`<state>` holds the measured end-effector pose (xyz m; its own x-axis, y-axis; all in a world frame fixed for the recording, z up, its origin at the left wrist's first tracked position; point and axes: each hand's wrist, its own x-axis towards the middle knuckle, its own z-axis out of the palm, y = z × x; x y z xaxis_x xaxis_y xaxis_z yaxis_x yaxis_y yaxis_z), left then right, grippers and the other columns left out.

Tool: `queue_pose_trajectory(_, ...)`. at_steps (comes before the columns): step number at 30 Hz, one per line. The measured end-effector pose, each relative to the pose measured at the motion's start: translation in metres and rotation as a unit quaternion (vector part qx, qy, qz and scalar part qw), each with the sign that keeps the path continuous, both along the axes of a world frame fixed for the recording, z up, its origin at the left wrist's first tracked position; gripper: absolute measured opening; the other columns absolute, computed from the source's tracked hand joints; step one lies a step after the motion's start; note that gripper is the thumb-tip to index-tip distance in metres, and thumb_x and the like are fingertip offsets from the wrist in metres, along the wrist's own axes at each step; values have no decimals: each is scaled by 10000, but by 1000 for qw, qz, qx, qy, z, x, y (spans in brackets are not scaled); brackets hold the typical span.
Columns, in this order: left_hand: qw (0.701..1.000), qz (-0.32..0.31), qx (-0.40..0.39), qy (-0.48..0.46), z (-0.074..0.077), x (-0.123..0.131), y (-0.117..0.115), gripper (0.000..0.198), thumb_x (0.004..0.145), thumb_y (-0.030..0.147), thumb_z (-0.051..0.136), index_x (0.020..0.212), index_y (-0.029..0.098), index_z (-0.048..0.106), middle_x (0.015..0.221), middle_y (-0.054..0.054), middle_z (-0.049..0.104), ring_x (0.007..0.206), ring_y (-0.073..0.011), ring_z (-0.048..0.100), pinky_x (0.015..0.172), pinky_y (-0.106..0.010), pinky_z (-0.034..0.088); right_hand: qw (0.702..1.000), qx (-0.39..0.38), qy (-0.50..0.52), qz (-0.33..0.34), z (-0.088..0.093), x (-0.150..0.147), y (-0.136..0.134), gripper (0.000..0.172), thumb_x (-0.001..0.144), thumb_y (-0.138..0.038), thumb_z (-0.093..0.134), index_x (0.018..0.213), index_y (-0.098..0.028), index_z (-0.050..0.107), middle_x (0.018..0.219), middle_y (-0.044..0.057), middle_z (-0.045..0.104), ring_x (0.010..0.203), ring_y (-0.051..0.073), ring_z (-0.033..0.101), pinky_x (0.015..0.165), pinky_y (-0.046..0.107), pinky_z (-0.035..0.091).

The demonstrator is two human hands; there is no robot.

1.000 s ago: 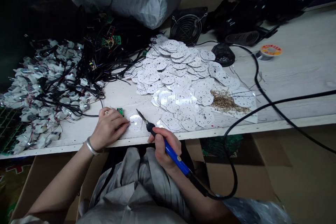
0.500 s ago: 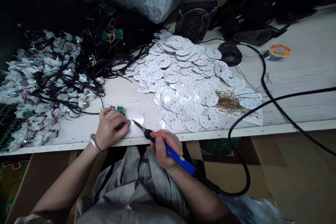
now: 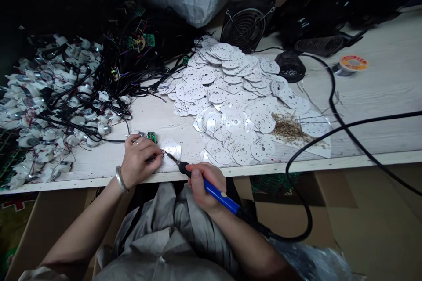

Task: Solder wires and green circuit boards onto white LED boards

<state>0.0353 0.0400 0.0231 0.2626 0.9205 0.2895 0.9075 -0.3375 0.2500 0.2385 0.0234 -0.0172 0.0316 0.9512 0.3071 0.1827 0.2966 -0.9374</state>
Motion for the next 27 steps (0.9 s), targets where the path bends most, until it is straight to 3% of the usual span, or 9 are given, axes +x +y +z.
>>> queue_pose_trajectory(13,1000,6,0,-7,-1,0,0,167,829,205,553,679,211,628,723,15,680,750,-161,598,926,-427,312,1000,-2,-15,25,3,1,1,217,921,-319,492,821,-226,660,484,-61,593,440,121,583,493,256,471)
queue_pose_trajectory(17,1000,12,-7,-4,-2,0,0,172,833,212,548,679,219,624,721,14,682,767,-166,603,936,-431,307,1000,0,18,6,-1,1,1,237,924,-344,488,816,-225,663,478,-56,583,433,129,584,489,267,480)
queue_pose_trajectory(23,1000,12,-2,-1,-2,1,0,177,835,218,545,672,218,616,720,13,682,768,-167,604,933,-427,303,1000,-19,-12,11,-2,2,0,296,915,-414,491,782,-225,675,478,-38,595,460,138,609,464,259,479)
queue_pose_trajectory(27,1000,11,-1,-2,-2,1,0,175,839,219,540,685,216,622,724,13,683,758,-163,603,935,-422,303,998,-29,56,1,-8,1,-1,271,919,-384,489,834,-203,671,475,-40,581,401,126,566,430,256,467)
